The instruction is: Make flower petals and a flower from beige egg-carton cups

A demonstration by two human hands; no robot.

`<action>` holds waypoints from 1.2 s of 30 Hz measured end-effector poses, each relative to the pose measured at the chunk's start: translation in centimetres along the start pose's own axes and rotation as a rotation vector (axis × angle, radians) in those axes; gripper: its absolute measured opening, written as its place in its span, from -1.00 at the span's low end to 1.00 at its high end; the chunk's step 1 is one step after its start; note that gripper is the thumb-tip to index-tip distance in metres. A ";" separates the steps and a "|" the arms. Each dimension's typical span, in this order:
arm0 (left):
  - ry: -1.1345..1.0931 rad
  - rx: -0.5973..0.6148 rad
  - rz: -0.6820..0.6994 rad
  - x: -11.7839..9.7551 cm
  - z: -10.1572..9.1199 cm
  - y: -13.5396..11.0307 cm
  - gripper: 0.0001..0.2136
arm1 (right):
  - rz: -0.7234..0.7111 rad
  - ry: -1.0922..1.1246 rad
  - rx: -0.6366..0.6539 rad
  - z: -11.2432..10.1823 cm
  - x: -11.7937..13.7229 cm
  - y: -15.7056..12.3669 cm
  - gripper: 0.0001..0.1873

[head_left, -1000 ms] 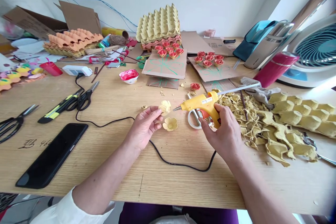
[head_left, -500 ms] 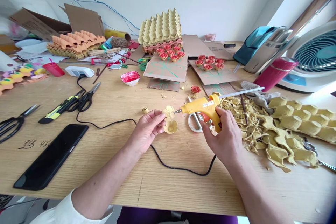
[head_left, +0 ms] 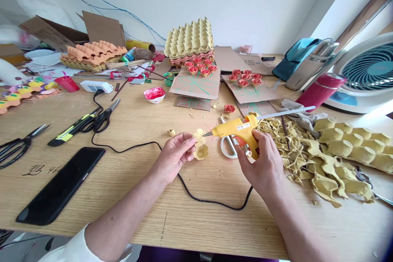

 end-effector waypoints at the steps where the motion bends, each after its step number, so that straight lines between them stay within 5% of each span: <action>1: 0.002 -0.002 0.001 0.0 0.0 0.0 -0.69 | 0.001 -0.002 0.000 0.0 0.0 0.0 -0.62; 36: 0.037 0.006 0.011 -0.2 -0.1 -0.1 -0.66 | -0.050 -0.003 -0.051 -0.3 -0.2 0.1 -0.65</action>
Point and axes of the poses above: each hand's wrist, its own y-axis towards the middle knuckle, its own z-axis out of the palm, x = y × z, the point moved 1 cm from there along y, towards the middle knuckle, and after that the axes turned 3 degrees about -x, right-handed, at the moved point
